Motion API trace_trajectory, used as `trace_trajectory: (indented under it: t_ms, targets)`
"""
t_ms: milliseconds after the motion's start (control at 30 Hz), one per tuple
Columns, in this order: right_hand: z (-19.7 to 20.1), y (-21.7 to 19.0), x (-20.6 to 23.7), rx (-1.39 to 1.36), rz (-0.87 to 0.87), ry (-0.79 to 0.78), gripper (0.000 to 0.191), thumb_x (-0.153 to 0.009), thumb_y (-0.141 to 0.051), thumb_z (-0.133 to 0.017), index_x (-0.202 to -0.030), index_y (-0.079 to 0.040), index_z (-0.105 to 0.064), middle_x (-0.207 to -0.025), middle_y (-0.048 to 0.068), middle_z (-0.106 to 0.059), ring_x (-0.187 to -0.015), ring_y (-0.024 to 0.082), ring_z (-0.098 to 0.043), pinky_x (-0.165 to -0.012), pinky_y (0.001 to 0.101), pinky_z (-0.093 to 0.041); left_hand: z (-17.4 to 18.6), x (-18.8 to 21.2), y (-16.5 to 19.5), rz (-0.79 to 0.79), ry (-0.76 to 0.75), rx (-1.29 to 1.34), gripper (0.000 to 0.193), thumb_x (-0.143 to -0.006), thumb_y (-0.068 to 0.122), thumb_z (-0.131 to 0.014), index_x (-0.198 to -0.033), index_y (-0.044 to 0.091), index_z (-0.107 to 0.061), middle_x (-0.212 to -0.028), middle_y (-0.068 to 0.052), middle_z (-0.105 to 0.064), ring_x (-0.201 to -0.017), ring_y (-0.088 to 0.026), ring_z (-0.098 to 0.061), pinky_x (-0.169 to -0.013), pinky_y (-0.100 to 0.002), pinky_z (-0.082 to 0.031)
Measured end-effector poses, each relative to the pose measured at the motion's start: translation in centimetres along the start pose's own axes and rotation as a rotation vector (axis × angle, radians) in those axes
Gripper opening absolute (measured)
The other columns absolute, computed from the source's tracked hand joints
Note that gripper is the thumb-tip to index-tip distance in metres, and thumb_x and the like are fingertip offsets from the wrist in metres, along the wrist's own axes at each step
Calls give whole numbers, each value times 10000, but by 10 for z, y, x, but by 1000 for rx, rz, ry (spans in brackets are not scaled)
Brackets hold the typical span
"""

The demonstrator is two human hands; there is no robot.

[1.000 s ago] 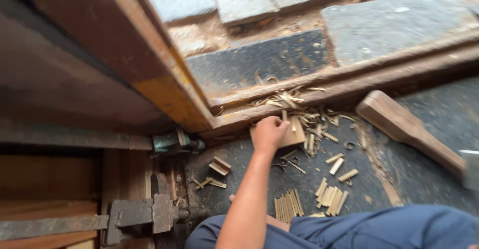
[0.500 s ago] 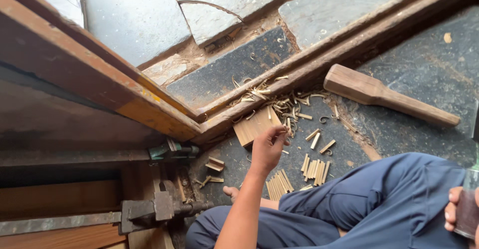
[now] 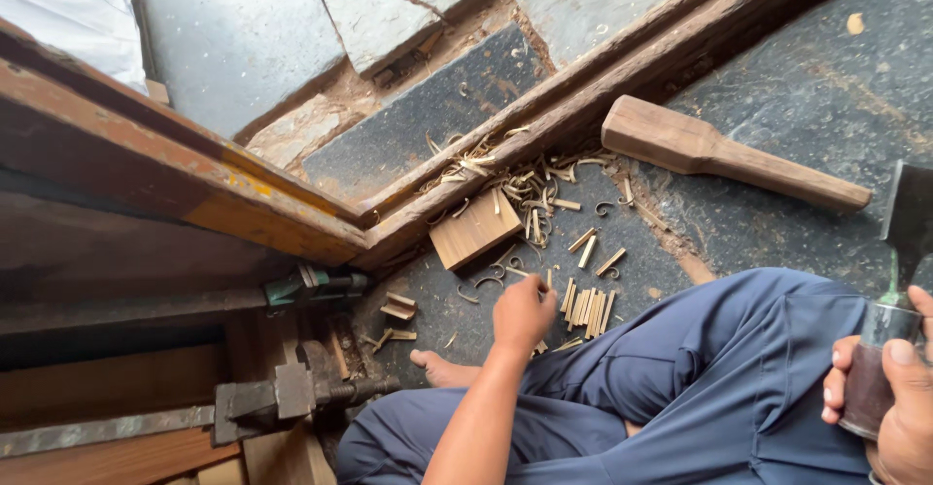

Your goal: The person sits on the floor and uses a chisel to carve a small rectangular block of wood. They repeatedly shave off thin strips of wood, creating a pile of shavings. The person occasionally pauses to clear the shavings from the work area.

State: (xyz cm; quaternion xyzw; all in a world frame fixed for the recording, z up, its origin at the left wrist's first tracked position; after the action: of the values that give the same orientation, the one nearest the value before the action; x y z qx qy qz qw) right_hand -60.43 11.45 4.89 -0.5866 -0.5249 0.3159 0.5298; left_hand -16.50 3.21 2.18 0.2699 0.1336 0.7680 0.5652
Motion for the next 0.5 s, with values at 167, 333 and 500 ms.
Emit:
trace_trajectory:
  t_ms: [167, 333, 500]
  targets:
    - [3, 2, -1, -38, 19, -5, 553, -1201, -329, -454, -1662, -146, -209, -927, 223, -549, -591, 246, -564, -471, 389, -496, -15, 0, 6, -31, -35, -23, 316, -869, 386, -730, -874, 74, -685, -862, -151, -721, -865, -371, -693, -757, -489, -538]
    - [6, -3, 4, 26, 3, 6, 559, -1200, -328, -465, -1658, -140, -207, -930, 211, -542, -616, 244, -564, -502, 395, -494, -19, -1, 11, -54, -66, -50, 348, -837, 384, -752, -885, 59, -639, -863, -162, -701, -860, -381, -688, -760, -493, -533]
    - [-1, -10, 7, 72, 35, 13, 554, -1218, -330, -442, -1678, -142, -196, -918, 181, -522, -625, 236, -556, -518, 392, -493, -25, -8, 9, -119, -48, -86, 290, -877, 332, -701, -921, 52, -641, -920, -162, -710, -912, -385, -688, -791, -505, -535]
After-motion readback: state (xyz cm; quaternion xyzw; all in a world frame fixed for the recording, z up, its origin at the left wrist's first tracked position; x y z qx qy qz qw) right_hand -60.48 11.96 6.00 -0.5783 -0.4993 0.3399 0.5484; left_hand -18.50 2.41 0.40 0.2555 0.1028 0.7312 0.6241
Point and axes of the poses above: each hand's wrist, its own x-axis away from the middle knuckle, its own z-axis out of the back of the hand, y = z × x, the point moved 7 cm from there along -x, towards the middle knuckle
